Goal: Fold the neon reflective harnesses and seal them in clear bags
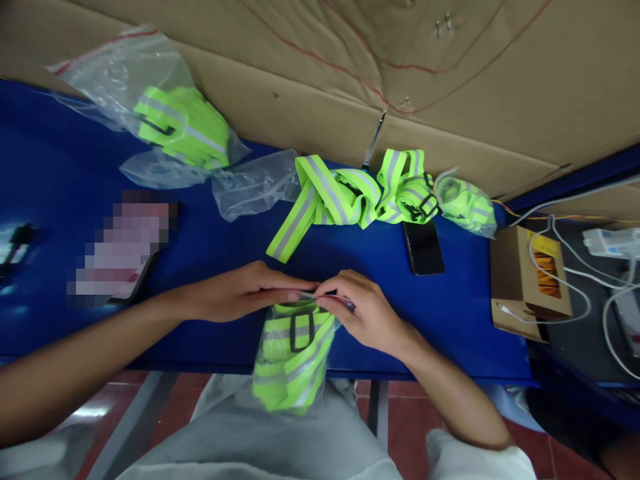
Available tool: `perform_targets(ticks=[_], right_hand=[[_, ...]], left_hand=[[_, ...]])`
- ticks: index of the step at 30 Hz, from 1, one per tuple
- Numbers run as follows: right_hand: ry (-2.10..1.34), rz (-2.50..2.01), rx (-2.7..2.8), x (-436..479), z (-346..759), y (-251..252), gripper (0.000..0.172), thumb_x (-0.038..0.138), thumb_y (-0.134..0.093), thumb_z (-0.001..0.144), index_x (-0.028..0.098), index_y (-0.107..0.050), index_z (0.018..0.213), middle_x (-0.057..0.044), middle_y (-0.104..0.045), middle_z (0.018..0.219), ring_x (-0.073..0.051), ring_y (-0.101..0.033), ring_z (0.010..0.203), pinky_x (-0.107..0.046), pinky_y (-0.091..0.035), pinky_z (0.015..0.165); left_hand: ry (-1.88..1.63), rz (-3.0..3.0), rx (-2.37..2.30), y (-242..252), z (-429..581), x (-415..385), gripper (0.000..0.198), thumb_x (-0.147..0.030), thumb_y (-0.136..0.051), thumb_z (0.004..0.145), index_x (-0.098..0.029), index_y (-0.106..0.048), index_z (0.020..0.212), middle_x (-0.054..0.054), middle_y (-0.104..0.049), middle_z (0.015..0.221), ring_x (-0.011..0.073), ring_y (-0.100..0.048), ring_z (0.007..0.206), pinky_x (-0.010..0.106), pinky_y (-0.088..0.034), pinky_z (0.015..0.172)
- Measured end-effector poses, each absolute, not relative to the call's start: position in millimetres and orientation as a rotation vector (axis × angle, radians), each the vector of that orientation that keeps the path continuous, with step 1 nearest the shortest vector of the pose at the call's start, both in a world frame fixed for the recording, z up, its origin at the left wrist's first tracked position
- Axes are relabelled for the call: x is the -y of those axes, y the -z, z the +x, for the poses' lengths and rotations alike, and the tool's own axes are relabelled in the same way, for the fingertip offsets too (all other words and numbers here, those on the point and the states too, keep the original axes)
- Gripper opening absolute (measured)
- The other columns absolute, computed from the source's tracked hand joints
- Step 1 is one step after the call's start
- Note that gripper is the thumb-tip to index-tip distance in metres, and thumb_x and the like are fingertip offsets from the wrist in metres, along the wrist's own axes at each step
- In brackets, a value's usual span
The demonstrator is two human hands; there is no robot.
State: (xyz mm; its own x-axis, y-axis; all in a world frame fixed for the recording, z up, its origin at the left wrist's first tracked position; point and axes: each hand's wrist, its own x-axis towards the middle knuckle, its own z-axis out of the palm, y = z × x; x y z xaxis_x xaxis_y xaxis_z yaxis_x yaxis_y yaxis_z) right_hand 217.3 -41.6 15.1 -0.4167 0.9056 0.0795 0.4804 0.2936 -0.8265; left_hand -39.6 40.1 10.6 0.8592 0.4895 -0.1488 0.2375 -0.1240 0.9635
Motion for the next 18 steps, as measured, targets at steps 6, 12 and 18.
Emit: perform_targets(ticks=[6, 12, 18], right_hand=[[-1.005, -1.248, 2.019, 43, 215, -14, 0.011, 0.025, -0.058, 0.105, 0.021, -0.068, 0.103, -0.003, -0.067, 0.088, -0.013, -0.06, 0.077, -0.026, -0.047, 0.071], [-1.242, -1.35, 1.758, 31, 232, -8, 0.017, 0.038, -0.069, 0.1, 0.021, -0.075, 0.1, -0.002, -0.073, 0.089, -0.013, -0.067, 0.079, -0.023, -0.051, 0.073], [-1.181, -1.366, 1.588, 33, 238, 1, 0.021, 0.041, -0.072, 0.096, 0.021, -0.075, 0.091, -0.001, -0.073, 0.086, -0.013, -0.069, 0.08, -0.02, -0.052, 0.072]], left_hand=[[-0.159, 1.68, -0.481, -18, -52, -49, 0.034, -0.028, -0.057, 0.103, -0.03, -0.076, 0.131, 0.004, -0.08, 0.119, 0.0187, -0.077, 0.105, 0.018, -0.052, 0.091], [-0.215, 1.791, -0.554, -16, -55, -56, 0.039, -0.035, -0.048, 0.109, -0.026, -0.07, 0.14, 0.003, -0.079, 0.123, 0.019, -0.075, 0.111, 0.019, -0.052, 0.092], [-0.354, 2.104, -0.671, -42, -86, -50, 0.033, -0.03, -0.049, 0.109, -0.021, -0.072, 0.131, 0.006, -0.08, 0.116, 0.0172, -0.077, 0.103, 0.022, -0.054, 0.089]])
